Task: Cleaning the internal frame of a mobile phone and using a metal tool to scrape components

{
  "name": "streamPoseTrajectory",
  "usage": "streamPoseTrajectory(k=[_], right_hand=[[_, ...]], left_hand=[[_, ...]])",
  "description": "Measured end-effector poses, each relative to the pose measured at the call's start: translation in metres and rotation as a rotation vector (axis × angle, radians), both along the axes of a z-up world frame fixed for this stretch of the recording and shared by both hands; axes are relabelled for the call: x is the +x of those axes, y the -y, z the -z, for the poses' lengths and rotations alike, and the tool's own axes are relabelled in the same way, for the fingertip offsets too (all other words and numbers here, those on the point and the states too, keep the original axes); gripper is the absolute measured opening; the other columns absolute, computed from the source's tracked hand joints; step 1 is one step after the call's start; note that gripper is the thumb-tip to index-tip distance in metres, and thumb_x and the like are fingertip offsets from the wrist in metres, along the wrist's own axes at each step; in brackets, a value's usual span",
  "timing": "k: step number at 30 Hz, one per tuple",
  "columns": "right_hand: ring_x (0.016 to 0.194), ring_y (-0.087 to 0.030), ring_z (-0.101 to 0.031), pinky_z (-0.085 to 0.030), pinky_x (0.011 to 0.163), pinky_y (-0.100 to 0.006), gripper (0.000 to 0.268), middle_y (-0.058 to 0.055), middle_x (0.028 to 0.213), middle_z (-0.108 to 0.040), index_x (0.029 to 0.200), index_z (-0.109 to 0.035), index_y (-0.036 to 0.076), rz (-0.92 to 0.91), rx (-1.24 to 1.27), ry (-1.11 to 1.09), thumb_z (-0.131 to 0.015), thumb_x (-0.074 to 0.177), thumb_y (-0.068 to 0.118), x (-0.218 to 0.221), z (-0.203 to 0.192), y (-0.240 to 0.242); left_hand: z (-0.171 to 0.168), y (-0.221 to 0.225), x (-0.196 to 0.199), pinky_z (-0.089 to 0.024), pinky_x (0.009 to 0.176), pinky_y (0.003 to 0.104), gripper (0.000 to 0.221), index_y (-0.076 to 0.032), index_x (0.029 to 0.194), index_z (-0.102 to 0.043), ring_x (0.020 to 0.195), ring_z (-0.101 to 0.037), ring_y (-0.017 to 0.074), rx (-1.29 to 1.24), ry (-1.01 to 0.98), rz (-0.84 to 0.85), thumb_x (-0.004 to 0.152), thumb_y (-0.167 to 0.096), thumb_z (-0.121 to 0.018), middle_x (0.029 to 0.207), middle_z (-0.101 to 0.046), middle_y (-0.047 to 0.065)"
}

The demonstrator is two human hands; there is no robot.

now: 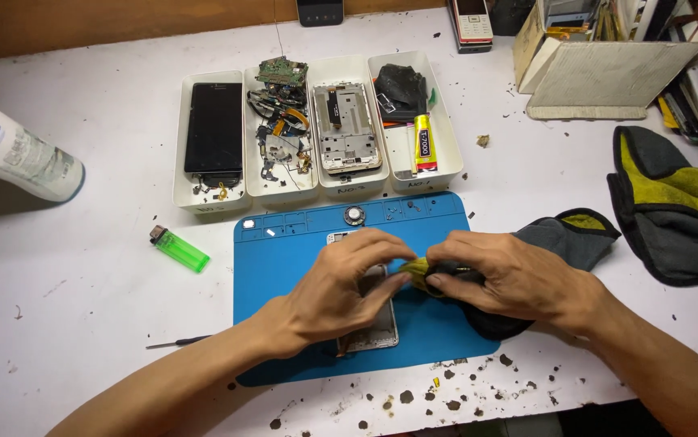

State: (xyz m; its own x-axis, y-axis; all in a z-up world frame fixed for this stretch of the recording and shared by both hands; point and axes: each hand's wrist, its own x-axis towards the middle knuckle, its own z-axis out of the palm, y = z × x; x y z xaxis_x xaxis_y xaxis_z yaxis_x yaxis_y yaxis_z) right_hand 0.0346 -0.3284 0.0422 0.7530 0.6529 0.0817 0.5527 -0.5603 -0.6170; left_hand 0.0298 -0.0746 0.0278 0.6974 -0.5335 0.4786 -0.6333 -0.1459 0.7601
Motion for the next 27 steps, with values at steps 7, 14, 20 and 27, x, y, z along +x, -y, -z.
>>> streamPoseTrajectory(k=[7, 14, 20, 27], right_hand=[[0.067, -0.029, -0.080, -0.067, 0.058, -0.040, 0.010, -0.006, 0.098, -0.075, 0.102, -0.072, 0.022, -0.011, -0.102, 0.179, -0.070, 0.093, 0.025, -0.007, -0.014, -0.009], [0.064, -0.023, -0.067, -0.060, 0.049, -0.036, 0.025, -0.009, 0.110, -0.066, 0.118, -0.067, 0.013, -0.133, -0.190, 0.381, -0.067, 0.095, 0.024, -0.017, -0.006, -0.023], [0.079, -0.022, -0.068, -0.061, 0.059, -0.036, 0.031, -0.009, 0.110, -0.063, 0.127, -0.066, 0.012, -0.167, -0.269, 0.528, -0.067, 0.097, 0.022, -0.024, -0.002, -0.031], [0.067, -0.020, -0.061, -0.059, 0.054, -0.036, 0.049, -0.011, 0.115, -0.058, 0.143, -0.055, 0.011, -0.189, -0.545, 0.558, -0.054, 0.095, 0.004, -0.030, 0.000, -0.045]], left_hand=[[-0.013, -0.057, -0.009, -0.049, 0.109, 0.052, 0.044, 0.001, 0.130, -0.062, 0.127, -0.060, 0.0401, 0.289, 0.127, -0.158, 0.093, -0.019, -0.071, 0.124, -0.066, 0.020], [0.016, -0.064, -0.030, -0.022, 0.125, 0.057, 0.105, 0.005, 0.157, -0.027, 0.154, -0.026, 0.0476, 0.553, 0.126, -0.098, 0.087, -0.061, -0.070, 0.163, -0.030, 0.031], [0.022, -0.061, -0.030, -0.017, 0.128, 0.053, 0.112, 0.010, 0.156, -0.026, 0.156, -0.022, 0.0452, 0.630, 0.173, -0.115, 0.087, -0.068, -0.065, 0.165, -0.025, 0.033], [0.020, -0.059, -0.031, -0.015, 0.128, 0.051, 0.112, 0.012, 0.155, -0.029, 0.156, -0.022, 0.0421, 0.681, 0.179, -0.137, 0.087, -0.072, -0.060, 0.165, -0.025, 0.032]])
